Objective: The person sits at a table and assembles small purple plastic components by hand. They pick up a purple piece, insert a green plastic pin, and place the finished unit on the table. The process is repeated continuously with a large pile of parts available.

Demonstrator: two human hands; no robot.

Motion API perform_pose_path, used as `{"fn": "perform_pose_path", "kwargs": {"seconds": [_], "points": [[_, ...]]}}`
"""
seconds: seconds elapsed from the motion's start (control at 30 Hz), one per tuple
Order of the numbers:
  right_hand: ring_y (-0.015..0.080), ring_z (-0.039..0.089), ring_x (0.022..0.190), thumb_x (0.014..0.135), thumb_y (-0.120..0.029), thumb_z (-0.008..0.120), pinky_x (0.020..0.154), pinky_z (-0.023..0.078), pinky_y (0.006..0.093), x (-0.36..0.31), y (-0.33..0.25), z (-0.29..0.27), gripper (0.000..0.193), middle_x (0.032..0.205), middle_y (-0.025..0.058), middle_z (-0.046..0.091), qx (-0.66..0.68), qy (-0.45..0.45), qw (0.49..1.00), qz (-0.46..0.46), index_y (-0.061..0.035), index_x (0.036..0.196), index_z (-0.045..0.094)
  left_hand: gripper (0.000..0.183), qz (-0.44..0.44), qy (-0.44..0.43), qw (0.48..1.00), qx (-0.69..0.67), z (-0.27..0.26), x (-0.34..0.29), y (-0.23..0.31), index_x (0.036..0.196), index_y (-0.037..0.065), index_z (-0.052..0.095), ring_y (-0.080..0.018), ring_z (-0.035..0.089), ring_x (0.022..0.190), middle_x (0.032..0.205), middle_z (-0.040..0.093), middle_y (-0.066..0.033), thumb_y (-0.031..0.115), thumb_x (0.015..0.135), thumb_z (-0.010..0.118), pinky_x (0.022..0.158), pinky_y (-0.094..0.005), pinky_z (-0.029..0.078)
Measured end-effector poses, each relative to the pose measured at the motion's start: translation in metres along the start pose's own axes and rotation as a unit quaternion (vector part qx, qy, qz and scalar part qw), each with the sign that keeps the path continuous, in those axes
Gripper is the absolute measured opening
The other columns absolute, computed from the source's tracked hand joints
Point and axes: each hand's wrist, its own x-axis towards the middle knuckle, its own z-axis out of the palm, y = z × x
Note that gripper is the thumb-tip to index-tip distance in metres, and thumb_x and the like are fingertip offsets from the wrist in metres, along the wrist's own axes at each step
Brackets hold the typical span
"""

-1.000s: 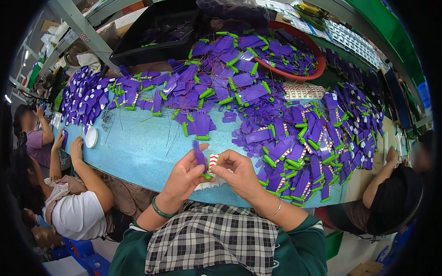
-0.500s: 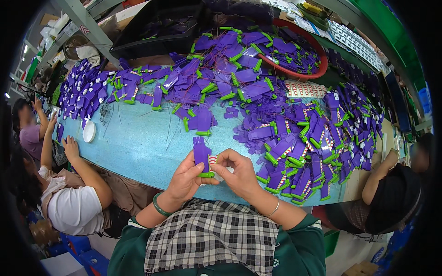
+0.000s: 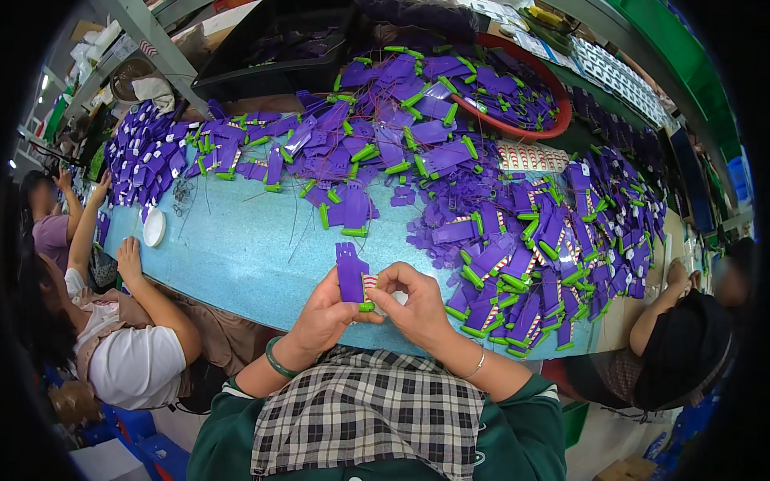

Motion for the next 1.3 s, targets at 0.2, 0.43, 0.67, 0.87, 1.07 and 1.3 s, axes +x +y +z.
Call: {"fn": "perform_pose_path", "kwargs": {"seconds": [0.2,0.43,0.67,0.87,1.07,1.3], "points": [[0.0144,0.056,0.065,0.077,-0.008,0.072,0.06,0.045,0.0281,-0.001,-0.002,-0.003,0.014,0.07,0.0047,0.061,-0.046,0.013,0.998,-0.041,-0.0021,0.075,0.06,0.029,-0.015,0.021,0.996,0.087,0.005,0.0,0.0,0.121,0.002,0.046,-0.015,0.056,0.104,0.114,0.052,-0.0066,0.001,0.092,0.051,0.081,-0.0316,0.058],[0.021,0.053,0.062,0.075,-0.007,0.073,0.055,0.041,0.032,0.002,-0.012,-0.007,0.015,0.067,0.0062,0.059,-0.213,0.034,0.952,-0.217,-0.0048,0.069,0.059,0.026,-0.024,-0.01,0.996,0.09,0.003,-0.003,-0.006,0.121,0.002,0.046,-0.0153,0.056,0.105,0.114,0.052,-0.007,0.003,0.095,0.049,0.083,-0.0324,0.057],[0.0231,0.052,0.062,0.064,-0.003,0.076,0.052,0.042,0.0324,0.003,-0.023,-0.009,0.017,0.067,0.0055,0.056,-0.324,0.043,0.814,-0.481,-0.0051,0.069,0.06,0.023,-0.031,-0.02,0.995,0.093,0.006,-0.004,-0.006,0.118,0.003,0.045,-0.0151,0.057,0.1,0.112,0.052,-0.0067,0.006,0.096,0.048,0.083,-0.031,0.056],[0.0222,0.055,0.063,0.064,-0.002,0.077,0.056,0.042,0.0318,0.003,-0.021,-0.013,0.019,0.066,0.0055,0.058,-0.277,0.026,0.899,-0.337,-0.0051,0.068,0.059,0.024,-0.005,-0.039,0.99,0.133,0.008,-0.004,-0.002,0.119,0.002,0.045,-0.0151,0.057,0.099,0.11,0.051,-0.007,0.005,0.096,0.047,0.081,-0.0308,0.057],[0.024,0.055,0.063,0.07,-0.007,0.075,0.055,0.041,0.0342,0.0,-0.016,-0.013,0.015,0.07,0.0082,0.06,-0.28,0.026,0.916,-0.287,-0.0052,0.075,0.061,0.025,-0.005,-0.025,0.993,0.117,0.012,-0.007,-0.003,0.121,0.001,0.045,-0.0152,0.057,0.1,0.113,0.051,-0.0075,0.008,0.097,0.046,0.081,-0.0315,0.056],[0.0248,0.061,0.088,0.072,-0.024,0.076,0.075,0.049,0.0349,0.001,-0.007,-0.006,0.053,0.099,0.0133,0.061,-0.123,-0.044,0.988,-0.088,-0.0021,0.113,0.052,0.026,0.016,-0.006,0.999,0.034,0.013,-0.007,-0.003,0.118,0.001,0.046,-0.0181,0.06,0.086,0.102,0.056,-0.01,0.02,0.101,0.039,0.067,-0.031,0.054]]}}
